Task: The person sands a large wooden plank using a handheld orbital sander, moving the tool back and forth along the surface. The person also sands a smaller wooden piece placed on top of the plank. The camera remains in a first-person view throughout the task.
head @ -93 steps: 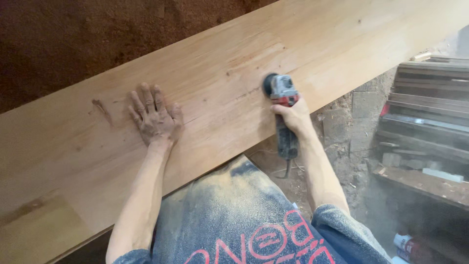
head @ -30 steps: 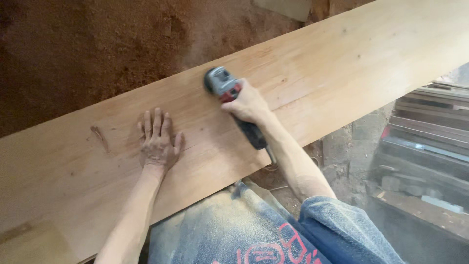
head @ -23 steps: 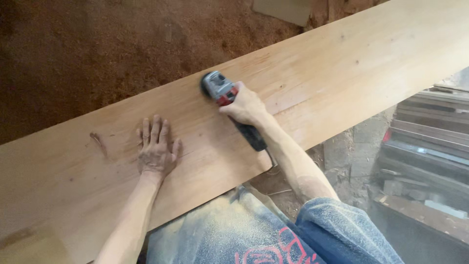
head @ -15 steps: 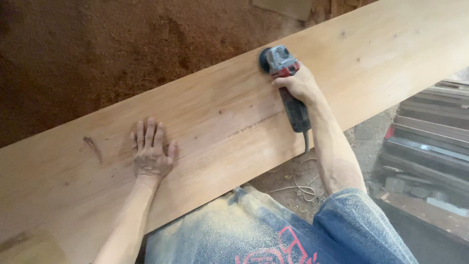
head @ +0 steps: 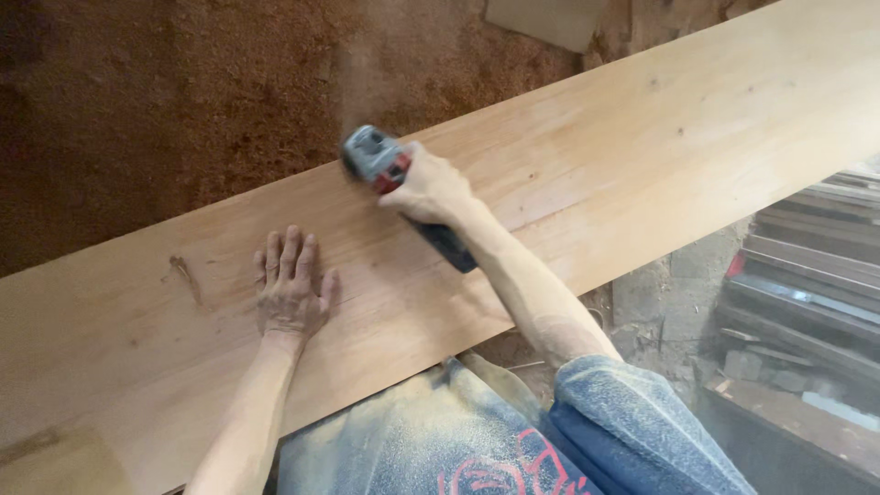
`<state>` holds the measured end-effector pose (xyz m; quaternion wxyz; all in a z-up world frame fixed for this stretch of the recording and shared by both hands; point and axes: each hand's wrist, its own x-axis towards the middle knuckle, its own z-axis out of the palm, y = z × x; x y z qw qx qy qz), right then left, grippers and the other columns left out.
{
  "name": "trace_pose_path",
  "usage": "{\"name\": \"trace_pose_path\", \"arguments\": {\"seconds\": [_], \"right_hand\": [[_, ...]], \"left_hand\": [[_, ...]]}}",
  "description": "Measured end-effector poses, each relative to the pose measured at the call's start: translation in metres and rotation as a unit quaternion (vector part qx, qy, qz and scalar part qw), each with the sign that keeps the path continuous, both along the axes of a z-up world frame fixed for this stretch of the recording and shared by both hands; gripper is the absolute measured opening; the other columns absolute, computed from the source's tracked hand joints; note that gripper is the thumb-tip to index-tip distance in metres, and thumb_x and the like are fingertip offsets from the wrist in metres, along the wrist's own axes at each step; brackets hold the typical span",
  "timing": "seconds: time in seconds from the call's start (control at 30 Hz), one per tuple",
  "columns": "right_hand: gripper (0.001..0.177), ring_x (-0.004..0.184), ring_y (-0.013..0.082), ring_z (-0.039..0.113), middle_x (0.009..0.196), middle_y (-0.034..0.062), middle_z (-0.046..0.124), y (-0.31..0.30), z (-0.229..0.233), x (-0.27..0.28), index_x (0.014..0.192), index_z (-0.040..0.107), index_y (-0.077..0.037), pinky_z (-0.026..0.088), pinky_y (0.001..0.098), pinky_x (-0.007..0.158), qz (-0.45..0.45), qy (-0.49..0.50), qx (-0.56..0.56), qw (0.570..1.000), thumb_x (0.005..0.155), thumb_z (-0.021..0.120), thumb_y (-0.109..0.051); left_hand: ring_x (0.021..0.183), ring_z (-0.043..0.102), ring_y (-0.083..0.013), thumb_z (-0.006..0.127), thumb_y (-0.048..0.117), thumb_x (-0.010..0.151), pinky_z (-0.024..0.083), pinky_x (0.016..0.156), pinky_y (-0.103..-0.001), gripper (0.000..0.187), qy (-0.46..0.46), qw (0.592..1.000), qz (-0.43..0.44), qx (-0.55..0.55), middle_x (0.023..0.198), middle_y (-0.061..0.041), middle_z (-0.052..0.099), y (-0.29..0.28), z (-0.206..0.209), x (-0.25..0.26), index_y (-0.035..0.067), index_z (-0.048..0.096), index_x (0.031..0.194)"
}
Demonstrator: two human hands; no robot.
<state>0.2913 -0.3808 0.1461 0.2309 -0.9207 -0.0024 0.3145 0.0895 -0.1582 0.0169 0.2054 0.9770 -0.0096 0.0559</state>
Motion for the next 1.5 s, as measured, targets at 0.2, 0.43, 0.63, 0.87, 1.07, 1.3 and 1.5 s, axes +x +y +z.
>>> {"name": "trace_pose_path", "arguments": {"seconds": [0.2,0.43,0.63,0.87,1.07,1.3,1.5], "right_hand": [[0.088,0.109,0.0325,0.070,0.119,0.0167,0.069,0.012,0.013,0.011,0.141,0.046,-0.013,0.054,0.0436,0.093,0.029,0.040,-0.017,0.999,0.066,0.083,-0.043],[0.050,0.089,0.0166,0.069,0.097,0.0047,0.074,-0.129,-0.004,0.048,0.110,0.069,-0.008,0.055,0.0316,0.082,-0.127,-0.056,0.107,0.985,0.065,0.084,-0.023],[0.042,0.078,0.0139,0.064,0.090,0.0001,0.069,-0.218,-0.015,0.078,0.103,0.071,-0.008,0.052,0.0316,0.072,-0.260,-0.055,0.102,0.959,0.065,0.085,-0.020],[0.036,0.076,0.0140,0.064,0.090,0.0013,0.069,-0.178,-0.012,0.068,0.104,0.073,-0.008,0.052,0.0329,0.068,-0.254,-0.051,0.091,0.961,0.073,0.083,-0.024],[0.038,0.073,0.0131,0.063,0.088,0.0006,0.068,-0.051,-0.014,0.021,0.104,0.068,-0.011,0.053,0.0330,0.065,-0.178,-0.034,0.162,0.970,0.070,0.083,-0.016],[0.047,0.079,0.0145,0.067,0.091,0.0033,0.071,0.114,-0.015,-0.043,0.109,0.068,-0.008,0.056,0.0326,0.073,-0.030,-0.025,0.156,0.987,0.066,0.084,-0.021],[0.068,0.106,0.0301,0.070,0.111,0.0167,0.074,0.236,-0.010,-0.119,0.121,0.063,-0.008,0.053,0.0405,0.093,0.082,-0.052,0.079,0.992,0.063,0.085,-0.037]], "left_hand": [[0.155,0.034,-0.0347,0.068,0.036,0.092,0.023,0.128,-0.053,0.064,-0.016,1.000,0.003,-0.002,0.164,-0.012,0.043,0.003,-0.006,0.002,0.009,0.057,0.149],[0.155,0.035,-0.0341,0.067,0.036,0.093,0.024,0.128,-0.053,0.061,-0.008,1.000,0.011,-0.001,0.163,-0.012,0.045,0.001,-0.006,0.002,0.010,0.058,0.147],[0.155,0.034,-0.0333,0.067,0.036,0.091,0.023,0.128,-0.053,0.062,-0.008,1.000,0.018,-0.001,0.163,-0.011,0.044,-0.001,-0.003,0.002,0.011,0.057,0.147],[0.155,0.028,-0.0332,0.065,0.041,0.088,0.019,0.126,-0.059,0.071,0.012,0.999,0.037,-0.029,0.164,-0.010,0.038,-0.003,-0.019,0.004,0.012,0.051,0.151],[0.158,0.014,-0.0331,0.062,0.050,0.088,0.009,0.126,-0.060,0.085,0.025,0.996,0.086,-0.016,0.170,-0.010,0.022,-0.007,-0.033,0.007,0.014,0.036,0.160],[0.159,0.010,-0.0368,0.051,0.051,0.098,0.007,0.127,-0.060,0.081,0.009,0.966,0.256,-0.020,0.172,-0.012,0.014,0.019,-0.038,-0.021,0.012,0.023,0.164],[0.157,0.018,-0.0389,0.047,0.043,0.101,0.013,0.125,-0.062,0.068,0.064,0.938,0.338,0.036,0.170,-0.015,0.025,0.116,-0.031,-0.116,0.009,0.038,0.160]]}}
